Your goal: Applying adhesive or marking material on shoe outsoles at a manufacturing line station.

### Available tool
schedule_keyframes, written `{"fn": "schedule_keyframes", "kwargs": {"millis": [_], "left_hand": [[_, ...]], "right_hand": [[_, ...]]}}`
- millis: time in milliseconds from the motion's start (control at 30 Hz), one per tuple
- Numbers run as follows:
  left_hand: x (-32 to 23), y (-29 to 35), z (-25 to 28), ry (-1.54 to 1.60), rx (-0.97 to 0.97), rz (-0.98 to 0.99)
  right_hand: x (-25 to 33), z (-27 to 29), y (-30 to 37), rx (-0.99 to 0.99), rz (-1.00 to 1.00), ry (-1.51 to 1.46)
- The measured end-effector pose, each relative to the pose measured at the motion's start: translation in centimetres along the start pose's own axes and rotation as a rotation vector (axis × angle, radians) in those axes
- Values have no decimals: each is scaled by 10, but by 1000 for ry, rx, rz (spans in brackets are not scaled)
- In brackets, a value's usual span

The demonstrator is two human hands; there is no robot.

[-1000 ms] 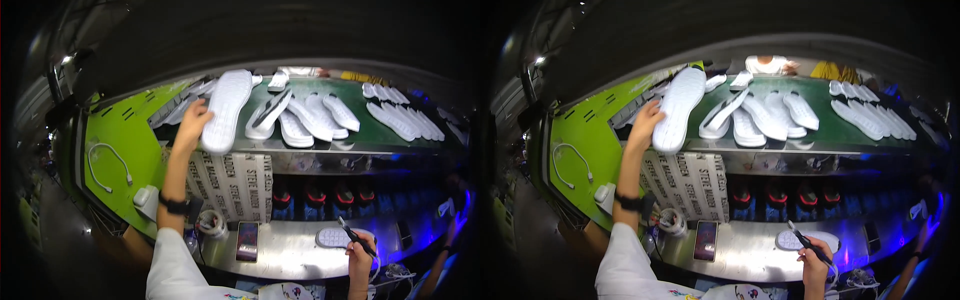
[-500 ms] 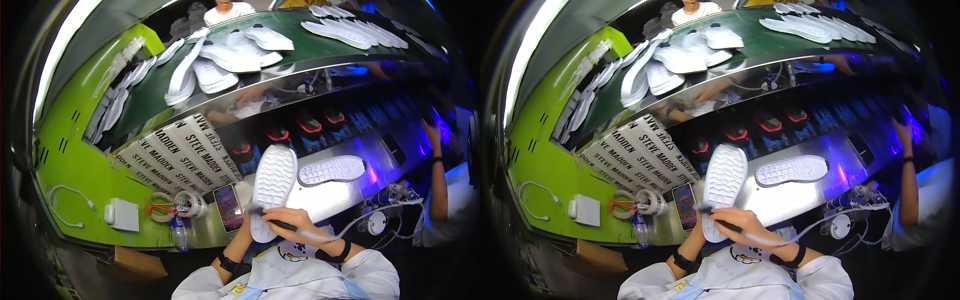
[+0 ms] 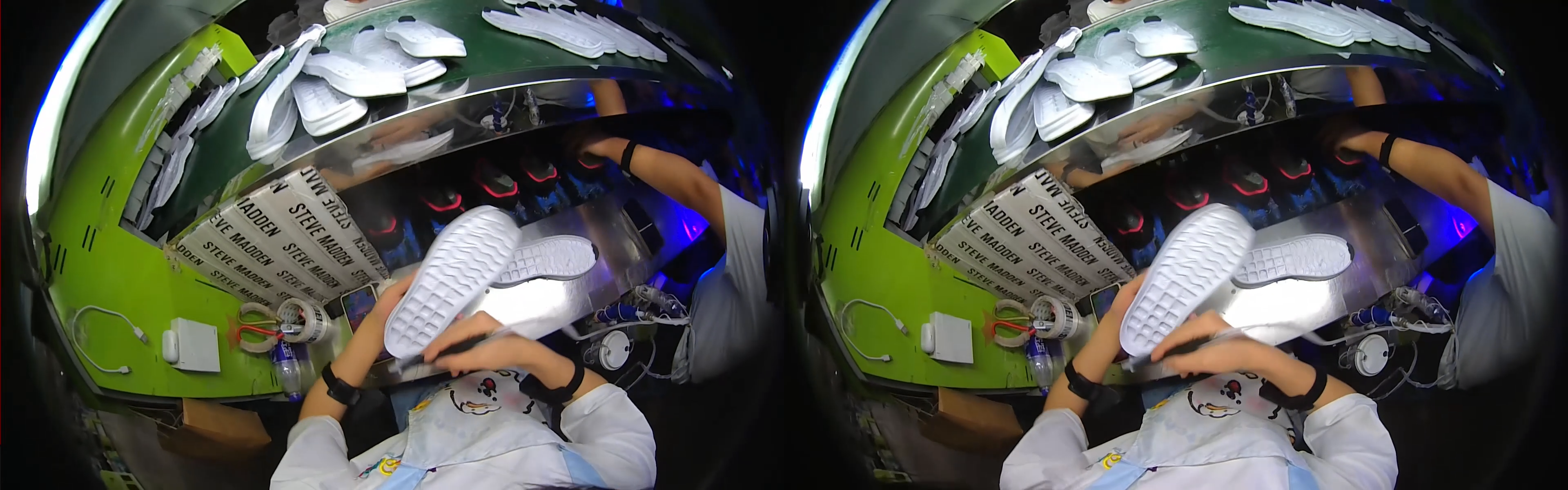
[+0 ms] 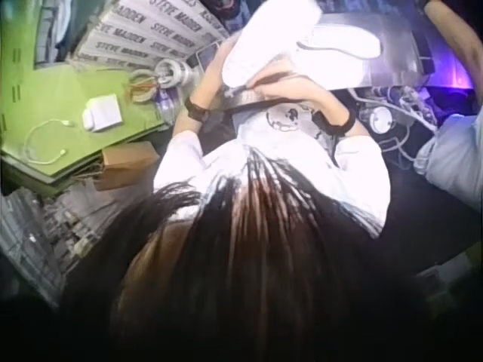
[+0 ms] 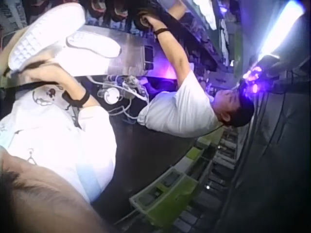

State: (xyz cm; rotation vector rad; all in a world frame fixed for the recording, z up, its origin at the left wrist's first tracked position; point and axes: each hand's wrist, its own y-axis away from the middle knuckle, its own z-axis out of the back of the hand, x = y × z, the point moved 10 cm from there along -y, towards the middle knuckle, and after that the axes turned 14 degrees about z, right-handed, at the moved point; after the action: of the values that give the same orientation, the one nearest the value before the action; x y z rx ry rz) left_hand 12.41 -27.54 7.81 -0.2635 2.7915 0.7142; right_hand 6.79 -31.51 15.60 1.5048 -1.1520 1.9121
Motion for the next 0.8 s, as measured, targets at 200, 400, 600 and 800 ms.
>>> {"fn": "schedule_keyframes", "kwargs": {"millis": [200, 400, 600, 800], "left_hand": [[31, -26, 22, -545, -148, 526], [34, -28, 22, -440, -38, 572], [0, -18, -28, 59, 255, -416], [5, -24, -19, 338, 555, -412]], "right_hand": [[27, 6, -3, 253, 148, 362], [35, 49, 31, 150, 124, 346], [26, 70, 17, -272, -61, 327], [31, 21, 2, -344, 353, 575]]}}
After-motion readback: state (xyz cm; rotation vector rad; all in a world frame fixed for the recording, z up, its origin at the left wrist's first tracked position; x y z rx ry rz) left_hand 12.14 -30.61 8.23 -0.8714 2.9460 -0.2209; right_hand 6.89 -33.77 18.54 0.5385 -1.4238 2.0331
